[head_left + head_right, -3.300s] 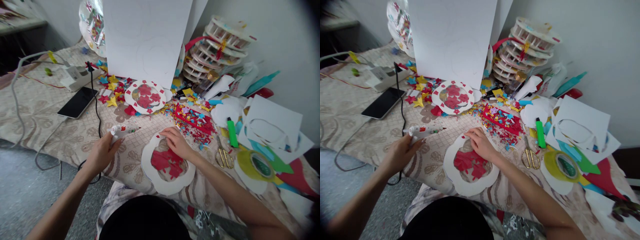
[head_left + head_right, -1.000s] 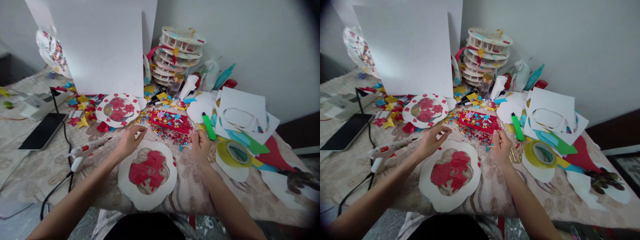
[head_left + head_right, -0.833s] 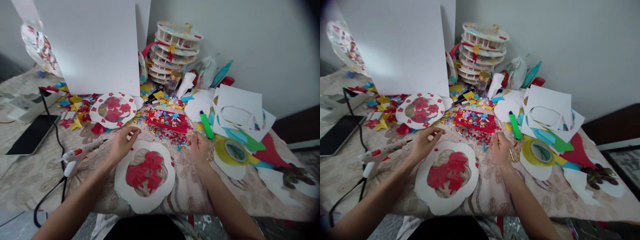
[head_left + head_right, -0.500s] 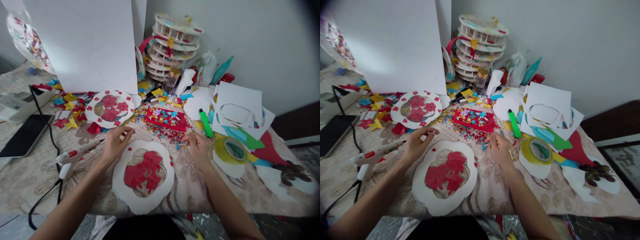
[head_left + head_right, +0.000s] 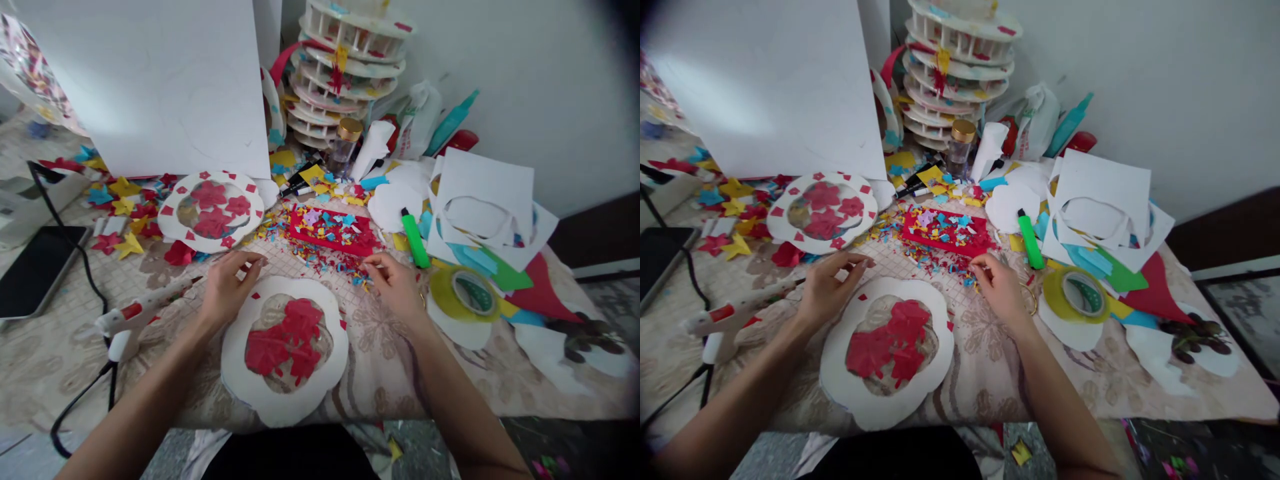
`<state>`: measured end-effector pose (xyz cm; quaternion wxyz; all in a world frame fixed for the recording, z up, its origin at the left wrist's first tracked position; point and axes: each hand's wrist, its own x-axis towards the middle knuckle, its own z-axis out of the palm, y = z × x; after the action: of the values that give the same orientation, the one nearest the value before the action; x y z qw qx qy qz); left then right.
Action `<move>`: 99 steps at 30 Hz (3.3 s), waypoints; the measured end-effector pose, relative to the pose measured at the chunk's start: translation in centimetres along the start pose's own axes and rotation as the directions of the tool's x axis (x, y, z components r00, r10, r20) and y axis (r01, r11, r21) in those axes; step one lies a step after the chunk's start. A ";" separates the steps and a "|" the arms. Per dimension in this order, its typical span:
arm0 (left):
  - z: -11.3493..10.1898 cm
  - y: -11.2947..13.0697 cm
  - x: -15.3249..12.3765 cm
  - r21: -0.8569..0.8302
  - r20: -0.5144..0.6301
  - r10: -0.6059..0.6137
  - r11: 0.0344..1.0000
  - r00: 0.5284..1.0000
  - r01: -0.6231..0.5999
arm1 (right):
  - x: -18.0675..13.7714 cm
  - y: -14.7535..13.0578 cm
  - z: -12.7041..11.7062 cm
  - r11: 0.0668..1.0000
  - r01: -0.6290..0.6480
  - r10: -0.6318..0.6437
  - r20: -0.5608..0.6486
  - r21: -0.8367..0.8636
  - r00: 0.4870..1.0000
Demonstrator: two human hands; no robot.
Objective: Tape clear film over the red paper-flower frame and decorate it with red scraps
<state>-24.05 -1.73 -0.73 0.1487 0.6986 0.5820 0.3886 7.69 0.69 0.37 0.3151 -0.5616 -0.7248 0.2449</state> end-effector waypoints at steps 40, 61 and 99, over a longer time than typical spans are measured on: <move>-0.4 -0.5 0.2 0.057 0.041 0.063 0.996 0.997 -0.065 | -1.1 0.7 -1.1 0.970 0.037 -0.033 0.021 -0.239 0.999; -0.5 -0.1 0.1 0.040 0.075 0.023 0.999 0.997 -0.026 | -0.4 0.6 -0.8 0.984 0.118 -0.135 -0.129 -0.131 0.982; -0.5 0.1 0.2 0.079 0.106 0.044 0.995 0.993 -0.053 | 0.2 1.6 -1.5 0.993 0.120 -0.115 -0.421 -0.015 0.900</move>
<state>-24.32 -1.73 -0.26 0.1406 0.7373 0.5717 0.3313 9.83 1.25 0.27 0.4815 -0.5545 -0.6709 0.1028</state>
